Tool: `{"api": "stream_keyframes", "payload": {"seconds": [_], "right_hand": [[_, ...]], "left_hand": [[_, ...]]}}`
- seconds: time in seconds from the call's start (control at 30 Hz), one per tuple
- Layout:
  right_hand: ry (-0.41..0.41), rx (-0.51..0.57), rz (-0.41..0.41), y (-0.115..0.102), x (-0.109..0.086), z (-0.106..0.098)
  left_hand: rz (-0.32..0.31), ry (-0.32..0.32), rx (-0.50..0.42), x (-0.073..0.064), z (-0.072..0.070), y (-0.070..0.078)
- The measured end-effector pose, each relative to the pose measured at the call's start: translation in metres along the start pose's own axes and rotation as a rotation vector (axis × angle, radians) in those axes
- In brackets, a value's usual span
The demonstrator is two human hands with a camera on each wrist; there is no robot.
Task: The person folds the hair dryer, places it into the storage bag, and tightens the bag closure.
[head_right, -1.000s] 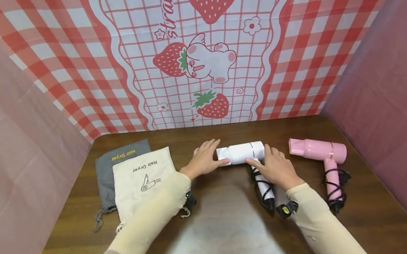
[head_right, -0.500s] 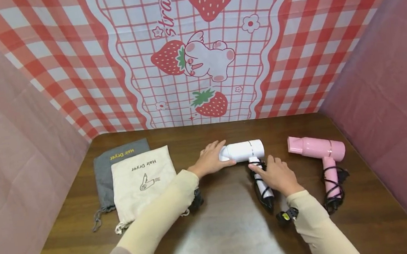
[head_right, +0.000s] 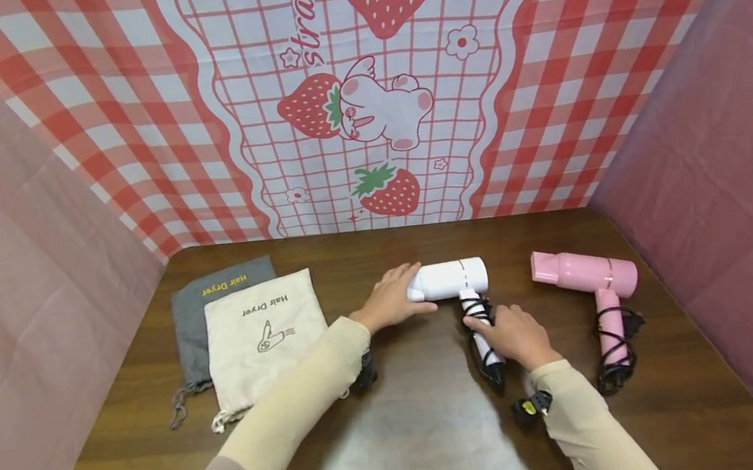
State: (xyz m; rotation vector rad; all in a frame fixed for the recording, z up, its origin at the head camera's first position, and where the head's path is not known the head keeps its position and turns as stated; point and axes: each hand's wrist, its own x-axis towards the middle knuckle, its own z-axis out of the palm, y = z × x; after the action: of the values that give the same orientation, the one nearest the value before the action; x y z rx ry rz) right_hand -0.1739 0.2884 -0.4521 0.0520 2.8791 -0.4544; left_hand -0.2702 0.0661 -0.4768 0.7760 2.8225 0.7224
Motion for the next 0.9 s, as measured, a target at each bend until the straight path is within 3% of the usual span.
{"api": "stream_keyframes", "payload": {"seconds": [0.37, 0.63, 0.9], "right_hand": [[-0.038, 0.077, -0.001, -0.003, 0.001, 0.005], [-0.001, 0.107, -0.028, -0.005, 0.002, 0.013], [0.045, 0.152, -0.028, -0.005, 0.0, 0.017]], "left_hand": [[-0.064, 0.005, -0.007, 0.005, 0.006, 0.004], [-0.095, 0.033, -0.022, 0.008, 0.011, 0.003], [-0.061, 0.071, -0.012, 0.007, 0.011, 0.002]]}}
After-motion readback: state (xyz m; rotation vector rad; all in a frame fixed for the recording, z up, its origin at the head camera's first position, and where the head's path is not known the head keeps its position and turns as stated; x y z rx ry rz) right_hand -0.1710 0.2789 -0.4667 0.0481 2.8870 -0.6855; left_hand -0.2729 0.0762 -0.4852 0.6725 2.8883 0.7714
